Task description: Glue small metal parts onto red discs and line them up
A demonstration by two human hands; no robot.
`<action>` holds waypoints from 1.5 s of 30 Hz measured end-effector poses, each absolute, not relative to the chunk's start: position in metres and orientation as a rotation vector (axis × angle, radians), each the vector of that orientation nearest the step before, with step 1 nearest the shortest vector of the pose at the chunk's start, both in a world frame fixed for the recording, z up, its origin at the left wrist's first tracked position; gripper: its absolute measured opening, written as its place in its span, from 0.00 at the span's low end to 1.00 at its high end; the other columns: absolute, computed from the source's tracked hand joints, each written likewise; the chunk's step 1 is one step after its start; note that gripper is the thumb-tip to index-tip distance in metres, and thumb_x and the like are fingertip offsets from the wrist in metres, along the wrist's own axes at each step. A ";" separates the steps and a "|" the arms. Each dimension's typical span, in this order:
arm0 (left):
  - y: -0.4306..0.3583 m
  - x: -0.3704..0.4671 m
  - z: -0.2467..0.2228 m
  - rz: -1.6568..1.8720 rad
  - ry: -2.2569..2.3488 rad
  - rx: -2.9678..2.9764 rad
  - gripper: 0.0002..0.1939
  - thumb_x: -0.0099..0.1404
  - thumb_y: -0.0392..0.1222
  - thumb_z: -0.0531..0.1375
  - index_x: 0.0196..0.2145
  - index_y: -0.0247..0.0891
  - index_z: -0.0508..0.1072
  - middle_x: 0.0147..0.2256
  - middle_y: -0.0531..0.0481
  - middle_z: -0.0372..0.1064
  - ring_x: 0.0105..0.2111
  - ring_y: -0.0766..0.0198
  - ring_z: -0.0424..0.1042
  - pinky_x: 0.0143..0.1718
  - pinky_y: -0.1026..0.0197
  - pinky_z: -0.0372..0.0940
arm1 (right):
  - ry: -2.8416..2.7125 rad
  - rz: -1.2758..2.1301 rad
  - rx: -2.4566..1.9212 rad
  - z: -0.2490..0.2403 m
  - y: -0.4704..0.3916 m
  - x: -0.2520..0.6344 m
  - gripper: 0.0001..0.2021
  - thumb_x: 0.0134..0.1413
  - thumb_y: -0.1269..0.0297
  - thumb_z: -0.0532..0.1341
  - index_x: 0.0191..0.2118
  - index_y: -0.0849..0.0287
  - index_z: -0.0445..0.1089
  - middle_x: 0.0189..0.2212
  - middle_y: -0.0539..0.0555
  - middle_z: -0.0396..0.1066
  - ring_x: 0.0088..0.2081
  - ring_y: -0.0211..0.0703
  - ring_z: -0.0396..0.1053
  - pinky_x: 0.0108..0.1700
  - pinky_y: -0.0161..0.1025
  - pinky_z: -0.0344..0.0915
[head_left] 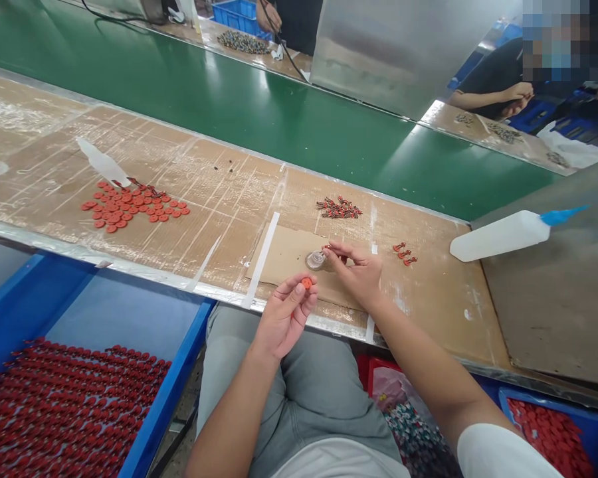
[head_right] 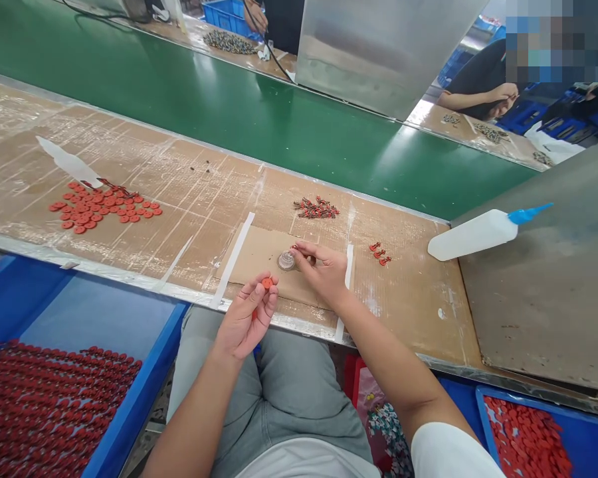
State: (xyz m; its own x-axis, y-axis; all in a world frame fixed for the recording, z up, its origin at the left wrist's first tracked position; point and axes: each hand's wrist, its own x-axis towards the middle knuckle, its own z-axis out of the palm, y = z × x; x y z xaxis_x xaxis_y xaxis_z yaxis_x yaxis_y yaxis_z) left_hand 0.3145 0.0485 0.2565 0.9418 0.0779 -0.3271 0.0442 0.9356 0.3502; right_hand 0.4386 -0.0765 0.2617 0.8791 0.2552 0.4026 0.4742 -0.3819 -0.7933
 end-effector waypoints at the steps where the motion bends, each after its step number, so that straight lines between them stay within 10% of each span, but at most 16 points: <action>1: 0.049 0.314 0.257 0.018 0.347 0.364 0.10 0.58 0.34 0.65 0.39 0.36 0.77 0.39 0.48 0.77 0.35 0.72 0.76 0.40 0.72 0.71 | -0.554 -0.276 -2.010 0.261 -0.077 0.439 0.11 0.50 0.56 0.65 0.38 0.54 0.78 0.36 0.55 0.79 0.32 0.44 0.74 0.36 0.42 0.72; 20: 0.051 0.314 0.256 0.042 0.370 0.395 0.11 0.57 0.33 0.65 0.39 0.38 0.77 0.40 0.50 0.77 0.36 0.72 0.76 0.41 0.72 0.70 | -0.694 -0.251 -2.089 0.259 -0.074 0.441 0.09 0.51 0.56 0.64 0.36 0.52 0.78 0.33 0.53 0.78 0.32 0.43 0.73 0.40 0.43 0.71; 35: 0.044 0.309 0.265 0.094 0.379 0.437 0.09 0.56 0.35 0.66 0.38 0.38 0.78 0.39 0.49 0.78 0.36 0.69 0.77 0.38 0.71 0.72 | -0.020 0.425 -1.236 0.311 -0.069 0.396 0.08 0.44 0.60 0.70 0.32 0.54 0.76 0.32 0.48 0.78 0.34 0.35 0.76 0.35 0.29 0.70; 45: 0.043 0.310 0.265 0.112 0.354 0.417 0.09 0.57 0.37 0.66 0.38 0.38 0.78 0.38 0.49 0.79 0.38 0.67 0.78 0.39 0.71 0.72 | -0.272 0.114 -1.433 0.296 -0.061 0.366 0.10 0.45 0.67 0.69 0.37 0.53 0.77 0.36 0.50 0.79 0.38 0.43 0.77 0.45 0.41 0.75</action>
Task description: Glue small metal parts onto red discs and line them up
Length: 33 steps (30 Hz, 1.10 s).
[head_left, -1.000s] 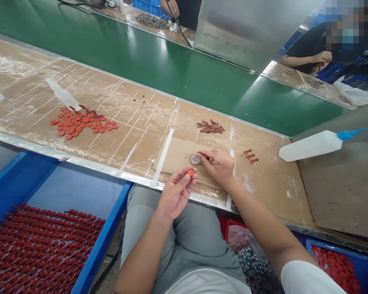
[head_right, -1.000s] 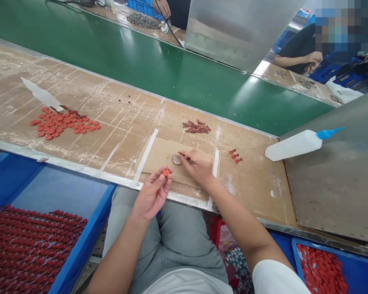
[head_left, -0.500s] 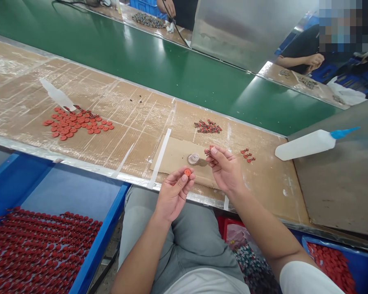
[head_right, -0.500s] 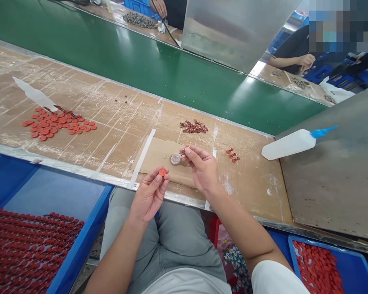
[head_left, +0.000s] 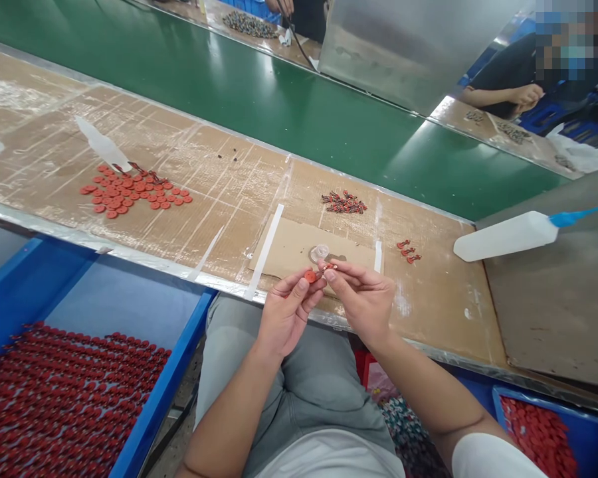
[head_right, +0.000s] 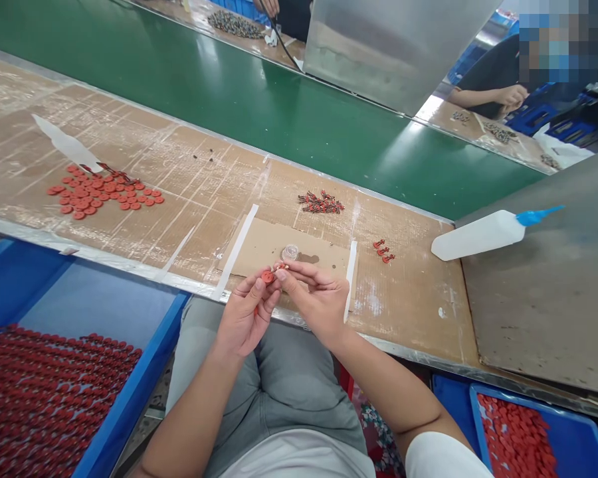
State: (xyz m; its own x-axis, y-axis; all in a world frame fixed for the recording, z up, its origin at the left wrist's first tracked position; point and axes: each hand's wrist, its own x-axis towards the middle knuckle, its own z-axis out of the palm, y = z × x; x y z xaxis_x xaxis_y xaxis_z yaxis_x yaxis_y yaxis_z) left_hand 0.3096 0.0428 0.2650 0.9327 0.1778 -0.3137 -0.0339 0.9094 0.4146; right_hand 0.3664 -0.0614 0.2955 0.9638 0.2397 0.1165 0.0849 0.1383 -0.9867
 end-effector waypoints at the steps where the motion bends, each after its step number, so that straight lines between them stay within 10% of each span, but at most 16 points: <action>1: 0.043 0.310 0.265 0.118 0.352 0.415 0.09 0.57 0.37 0.66 0.38 0.38 0.78 0.39 0.48 0.79 0.39 0.66 0.78 0.39 0.71 0.72 | -0.298 0.098 -1.452 0.295 -0.061 0.364 0.10 0.46 0.68 0.69 0.38 0.53 0.77 0.37 0.50 0.79 0.38 0.43 0.77 0.45 0.41 0.75; 33: 0.045 0.301 0.270 0.145 0.318 0.468 0.08 0.57 0.38 0.66 0.37 0.39 0.79 0.37 0.50 0.79 0.36 0.68 0.78 0.39 0.70 0.72 | -0.010 0.640 -1.037 0.306 -0.061 0.368 0.07 0.51 0.63 0.66 0.37 0.55 0.75 0.35 0.49 0.78 0.33 0.34 0.76 0.39 0.31 0.73</action>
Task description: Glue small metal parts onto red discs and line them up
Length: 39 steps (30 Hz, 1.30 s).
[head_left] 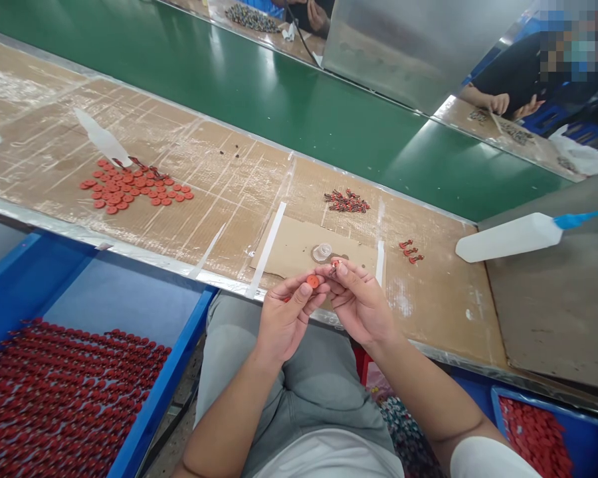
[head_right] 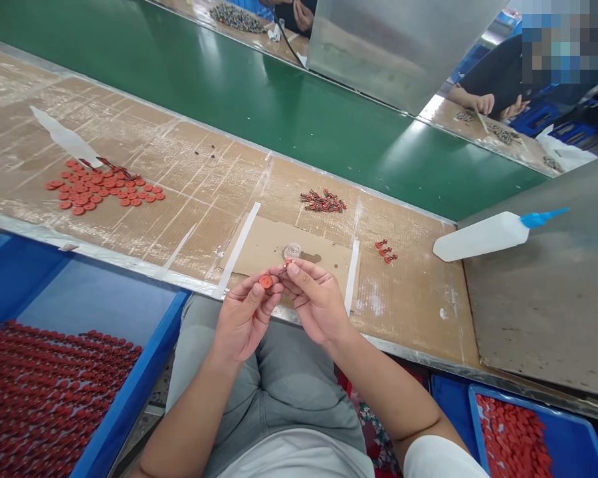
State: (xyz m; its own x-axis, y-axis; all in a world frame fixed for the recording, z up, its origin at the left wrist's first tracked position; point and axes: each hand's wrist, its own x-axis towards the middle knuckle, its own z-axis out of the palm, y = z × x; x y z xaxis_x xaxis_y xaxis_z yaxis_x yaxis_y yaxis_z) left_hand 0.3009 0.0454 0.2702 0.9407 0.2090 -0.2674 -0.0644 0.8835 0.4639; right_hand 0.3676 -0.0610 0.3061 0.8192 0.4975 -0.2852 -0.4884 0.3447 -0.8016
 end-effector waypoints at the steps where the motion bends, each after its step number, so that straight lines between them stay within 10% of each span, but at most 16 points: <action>1: 0.045 0.301 0.271 0.147 0.323 0.472 0.08 0.57 0.38 0.66 0.37 0.40 0.79 0.37 0.50 0.79 0.36 0.68 0.78 0.39 0.70 0.72 | -0.013 0.660 -1.026 0.307 -0.062 0.368 0.06 0.51 0.63 0.66 0.37 0.55 0.75 0.35 0.49 0.78 0.33 0.34 0.76 0.39 0.31 0.73; 39: 0.041 0.301 0.268 0.186 0.387 0.455 0.09 0.54 0.39 0.68 0.36 0.39 0.79 0.40 0.47 0.78 0.41 0.63 0.77 0.43 0.66 0.72 | -0.449 -0.175 -1.654 0.294 -0.059 0.347 0.14 0.46 0.71 0.68 0.40 0.48 0.77 0.39 0.48 0.78 0.38 0.45 0.78 0.45 0.42 0.77</action>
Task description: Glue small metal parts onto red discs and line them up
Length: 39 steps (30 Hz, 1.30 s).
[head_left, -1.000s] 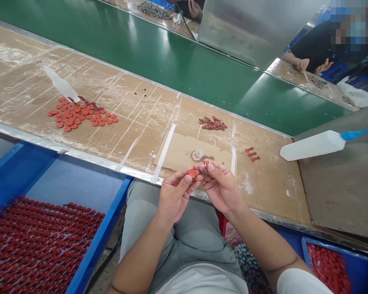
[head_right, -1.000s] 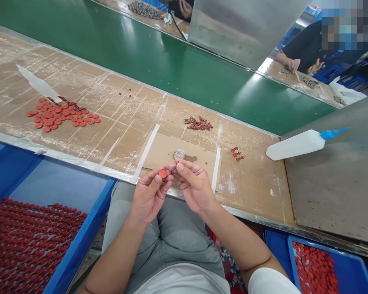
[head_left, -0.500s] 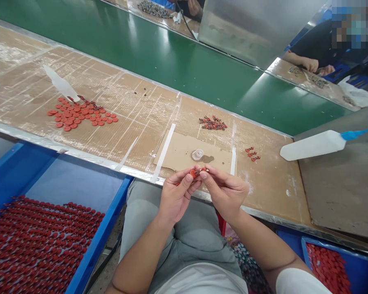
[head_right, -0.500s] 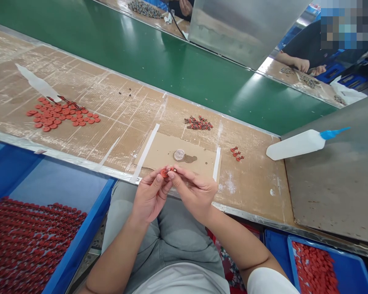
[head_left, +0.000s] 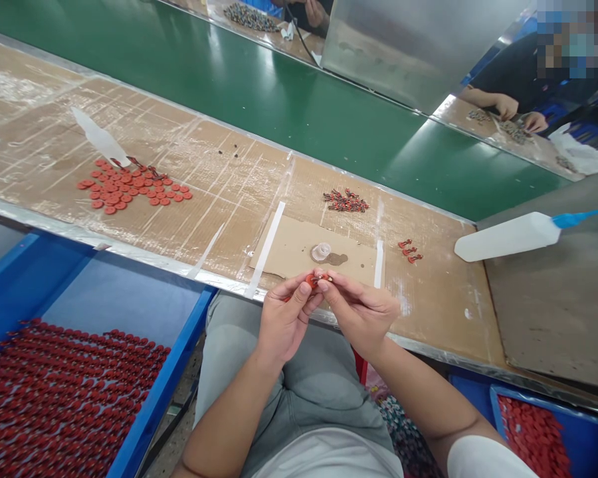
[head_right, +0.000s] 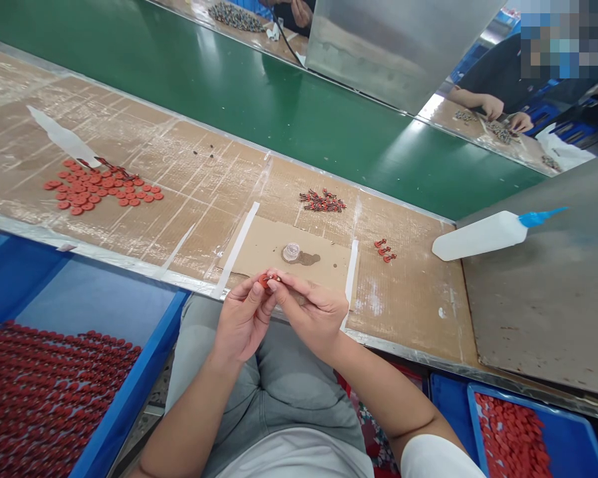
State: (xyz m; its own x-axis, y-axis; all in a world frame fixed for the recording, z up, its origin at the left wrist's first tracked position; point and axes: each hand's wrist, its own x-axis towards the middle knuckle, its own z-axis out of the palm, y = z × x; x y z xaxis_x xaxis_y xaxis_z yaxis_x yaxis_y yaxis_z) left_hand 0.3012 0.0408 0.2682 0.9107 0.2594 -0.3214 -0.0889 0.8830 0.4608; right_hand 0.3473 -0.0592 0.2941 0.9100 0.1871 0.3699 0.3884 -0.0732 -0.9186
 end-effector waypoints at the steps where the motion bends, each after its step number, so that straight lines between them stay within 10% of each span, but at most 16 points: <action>1: 0.041 0.301 0.268 0.186 0.385 0.455 0.09 0.55 0.39 0.68 0.36 0.39 0.79 0.40 0.48 0.78 0.41 0.64 0.77 0.43 0.67 0.72 | -0.455 -0.170 -1.646 0.294 -0.059 0.347 0.14 0.46 0.71 0.68 0.40 0.48 0.77 0.39 0.48 0.78 0.38 0.45 0.78 0.45 0.42 0.77; 39: 0.036 0.295 0.268 0.352 0.310 0.735 0.10 0.54 0.37 0.68 0.36 0.40 0.80 0.39 0.47 0.78 0.39 0.59 0.77 0.41 0.58 0.75 | -0.845 -0.288 -1.602 0.293 -0.077 0.367 0.19 0.42 0.76 0.69 0.41 0.48 0.76 0.38 0.51 0.78 0.39 0.47 0.77 0.43 0.45 0.76</action>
State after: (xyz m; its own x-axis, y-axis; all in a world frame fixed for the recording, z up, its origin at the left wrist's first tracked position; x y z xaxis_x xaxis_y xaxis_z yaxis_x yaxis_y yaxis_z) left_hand 0.2954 0.0360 0.2681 0.8968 0.4161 -0.1507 -0.2024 0.6885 0.6964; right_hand 0.3673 -0.0766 0.2930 0.7017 0.3553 0.6176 0.6587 0.0070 -0.7524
